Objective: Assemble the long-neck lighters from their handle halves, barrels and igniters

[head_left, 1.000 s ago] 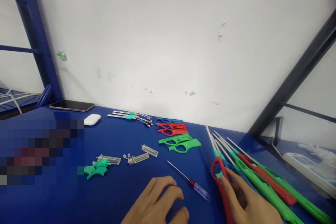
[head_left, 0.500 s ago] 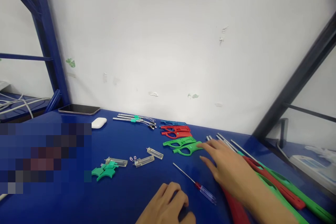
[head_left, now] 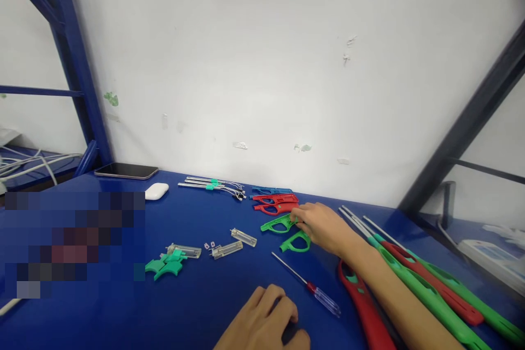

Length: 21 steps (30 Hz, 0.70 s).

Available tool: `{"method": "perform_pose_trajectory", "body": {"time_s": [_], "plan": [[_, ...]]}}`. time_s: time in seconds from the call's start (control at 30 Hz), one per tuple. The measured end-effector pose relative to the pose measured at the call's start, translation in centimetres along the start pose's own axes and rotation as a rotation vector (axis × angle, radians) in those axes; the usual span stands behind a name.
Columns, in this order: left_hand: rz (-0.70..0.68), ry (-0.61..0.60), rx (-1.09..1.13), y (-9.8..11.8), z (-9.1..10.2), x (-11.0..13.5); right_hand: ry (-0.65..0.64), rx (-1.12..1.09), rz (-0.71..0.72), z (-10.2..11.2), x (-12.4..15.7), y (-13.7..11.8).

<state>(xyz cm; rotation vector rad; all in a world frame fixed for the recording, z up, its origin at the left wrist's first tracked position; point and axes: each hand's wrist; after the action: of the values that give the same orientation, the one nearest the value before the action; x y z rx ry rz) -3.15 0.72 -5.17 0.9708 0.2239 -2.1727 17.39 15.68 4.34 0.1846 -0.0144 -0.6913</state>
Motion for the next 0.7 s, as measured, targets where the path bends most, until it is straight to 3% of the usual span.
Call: {"method": "perform_pose_trajectory", "body": {"time_s": [0.17, 0.27, 0.4, 0.5, 0.6, 0.7], "plan": [[0.058, -0.031, -0.022, 0.0, -0.7, 0.0, 0.104, 0.033, 0.059, -0.8, -0.1, 0.9], [0.063, -0.003, -0.059, -0.4, 0.3, -0.5, 0.204, 0.038, 0.073, -0.6, 0.1, 1.4], [0.101, -0.003, -0.118, -1.6, 4.9, -1.4, 0.324, 0.008, 0.064, 1.0, 1.2, 0.8], [0.394, -0.170, -0.210, -3.4, 9.2, -1.9, 0.363, -0.032, 0.046, 2.8, 2.6, -1.3], [0.507, -0.288, -0.361, -6.7, 12.7, -2.4, 0.381, -0.062, 0.067, 3.8, 4.1, -4.4], [0.524, -0.361, -0.443, -11.3, 14.9, -3.3, 0.483, -0.056, 0.240, 2.8, 5.0, -7.7]]}}
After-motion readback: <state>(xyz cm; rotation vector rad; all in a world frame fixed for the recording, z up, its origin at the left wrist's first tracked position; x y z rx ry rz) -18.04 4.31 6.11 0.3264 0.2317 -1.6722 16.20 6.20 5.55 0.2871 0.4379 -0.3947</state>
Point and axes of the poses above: each hand's wrist, its own x-axis away from the middle knuckle, its own z-axis out of the back of the hand, y = z × x, and after that the axes turned 10 degrees about z, right-handed
